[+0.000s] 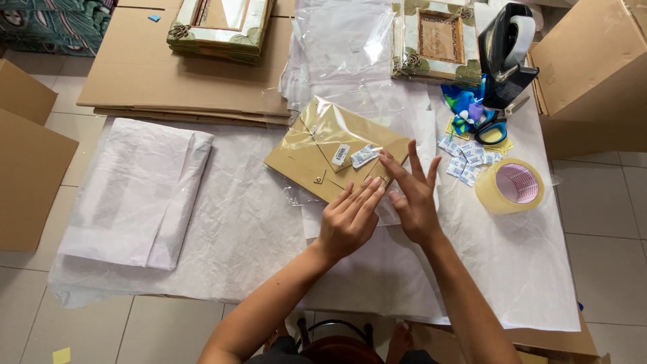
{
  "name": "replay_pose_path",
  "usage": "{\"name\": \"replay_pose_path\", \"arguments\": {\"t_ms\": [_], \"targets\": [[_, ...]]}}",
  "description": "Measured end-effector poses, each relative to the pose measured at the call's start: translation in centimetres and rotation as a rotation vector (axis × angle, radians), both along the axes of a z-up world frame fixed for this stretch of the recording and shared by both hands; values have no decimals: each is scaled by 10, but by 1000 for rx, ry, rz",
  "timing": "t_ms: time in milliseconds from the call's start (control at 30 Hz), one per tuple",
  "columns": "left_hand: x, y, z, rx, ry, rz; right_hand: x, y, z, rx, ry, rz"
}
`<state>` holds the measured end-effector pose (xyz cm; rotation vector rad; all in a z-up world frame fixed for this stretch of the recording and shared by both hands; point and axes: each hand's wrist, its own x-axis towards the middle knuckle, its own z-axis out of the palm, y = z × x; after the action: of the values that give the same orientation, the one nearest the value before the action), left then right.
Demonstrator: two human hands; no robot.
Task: The person places decorative picture frames into individual plastic bags, seals them with tape, and applies adhesive labels to the back of the packages.
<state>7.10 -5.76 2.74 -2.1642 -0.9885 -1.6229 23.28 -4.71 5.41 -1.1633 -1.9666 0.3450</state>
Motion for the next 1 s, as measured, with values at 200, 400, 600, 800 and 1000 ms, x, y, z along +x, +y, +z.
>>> {"name": "replay_pose_path", "arguments": {"t_ms": [200, 400, 600, 800, 1000], "targets": [[-7, 1, 21, 15, -147, -39, 2, 16, 9, 174, -116, -38], [-16, 5, 40, 35, -204, -53, 5, 7, 29, 248, -180, 94], [-20, 6, 54, 47, -235, -61, -2, 15, 37, 424, -405, 82], [-22, 1, 64, 29, -263, -67, 9, 33, 11, 601, -449, 0], [-18, 5, 51, 76, -165, -30, 7, 30, -2, 540, -388, -72]]}}
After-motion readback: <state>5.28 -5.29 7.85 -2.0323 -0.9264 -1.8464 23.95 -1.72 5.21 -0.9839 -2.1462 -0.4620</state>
